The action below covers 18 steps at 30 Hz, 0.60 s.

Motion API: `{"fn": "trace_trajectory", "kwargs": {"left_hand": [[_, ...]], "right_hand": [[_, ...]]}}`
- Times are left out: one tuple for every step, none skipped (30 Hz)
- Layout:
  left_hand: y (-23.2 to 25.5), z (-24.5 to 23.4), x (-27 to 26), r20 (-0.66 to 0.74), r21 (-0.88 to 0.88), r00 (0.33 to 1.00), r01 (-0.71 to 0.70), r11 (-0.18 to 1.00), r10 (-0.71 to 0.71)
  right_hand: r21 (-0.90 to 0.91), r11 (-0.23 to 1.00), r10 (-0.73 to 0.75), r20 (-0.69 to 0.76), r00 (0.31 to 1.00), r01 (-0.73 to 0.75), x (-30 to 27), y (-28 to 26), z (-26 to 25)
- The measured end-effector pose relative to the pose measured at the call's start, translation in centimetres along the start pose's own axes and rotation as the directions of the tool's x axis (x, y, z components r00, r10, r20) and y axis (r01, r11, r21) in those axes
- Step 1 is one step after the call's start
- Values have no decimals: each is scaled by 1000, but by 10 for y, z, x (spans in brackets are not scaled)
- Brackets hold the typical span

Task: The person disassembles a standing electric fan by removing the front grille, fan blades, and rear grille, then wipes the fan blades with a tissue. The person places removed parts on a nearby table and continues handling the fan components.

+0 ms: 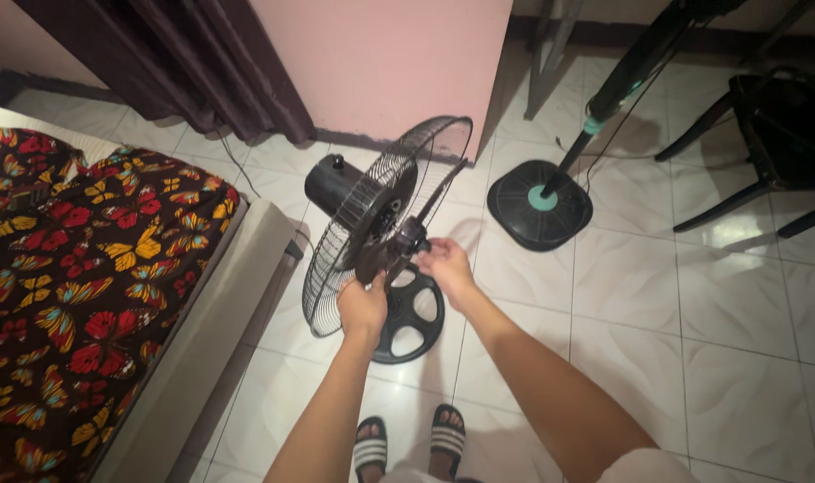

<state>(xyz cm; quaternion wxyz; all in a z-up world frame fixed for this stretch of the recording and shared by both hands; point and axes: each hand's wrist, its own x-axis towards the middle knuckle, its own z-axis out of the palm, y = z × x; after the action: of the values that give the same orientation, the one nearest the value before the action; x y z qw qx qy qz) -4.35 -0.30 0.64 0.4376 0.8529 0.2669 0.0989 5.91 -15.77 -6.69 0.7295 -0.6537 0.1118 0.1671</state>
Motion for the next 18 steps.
{"fn": "trace_trajectory", "kwargs": {"left_hand": [[3, 0, 3, -1, 15, 1000, 3, 1000, -3], [1, -2, -5, 21, -52, 999, 46, 998, -45], [2, -3, -11, 44, -119, 995, 90, 989, -85], [4, -7, -12, 64, -185, 991, 124, 975, -114], [4, -11, -20, 69, -170, 986, 163, 972, -154], [9, -13, -18, 76, -156, 982, 180, 971, -170], [12, -16, -13, 83, -143, 979, 197, 970, -187], [12, -13, -18, 94, -166, 980, 188, 968, -174], [9, -12, -21, 105, -189, 981, 179, 966, -162], [10, -11, -15, 94, -221, 985, 164, 961, -146], [14, -6, -8, 39, -244, 997, 67, 967, -59], [10, -6, -11, -22, -248, 1000, -9, 969, 3], [5, -6, -16, -83, -245, 994, -85, 966, 66], [-2, -9, -30, -86, -253, 995, -80, 964, 60], [-5, -10, -46, -90, -261, 995, -75, 963, 53], [8, -8, -30, -115, -279, 989, -121, 952, 92], [19, -9, -22, -136, -278, 991, -55, 959, 18], [26, -4, -27, -147, -283, 987, 26, 959, -70]], "right_hand": [[-18, 1000, -17, -9, 1000, 17, 4, -1, -1], [-40, 999, -30, -9, 1000, 30, -1, 6, -3], [-61, 997, -44, -7, 999, 43, -8, 14, -5], [-77, 995, -67, -3, 998, 66, -8, 18, -4], [-92, 995, -47, 1, 999, 47, -9, 22, -3], [-97, 994, -44, -6, 999, 44, -2, 19, -1], [-102, 994, -42, -13, 999, 40, 6, 16, 1], [-93, 994, -52, -23, 998, 50, 5, 22, -7], [-85, 995, -62, -34, 997, 59, 5, 27, -15], [-80, 993, -86, -26, 996, 84, 15, 25, -16], [-147, 982, -125, -48, 991, 117, 26, 21, -19], [-214, 969, -142, -55, 988, 128, 27, 29, -17], [-279, 950, -161, -59, 985, 139, 26, 39, -18], [-251, 957, -157, -28, 987, 145, 16, 53, -18], [-223, 964, -152, 4, 988, 149, 1, 66, -20], [-180, 963, -197, 32, 980, 200, 18, 51, -16], [-229, 952, -199, 35, 979, 201, 31, 37, -11], [-285, 939, -189, 33, 981, 190, 35, 30, -14]]}}
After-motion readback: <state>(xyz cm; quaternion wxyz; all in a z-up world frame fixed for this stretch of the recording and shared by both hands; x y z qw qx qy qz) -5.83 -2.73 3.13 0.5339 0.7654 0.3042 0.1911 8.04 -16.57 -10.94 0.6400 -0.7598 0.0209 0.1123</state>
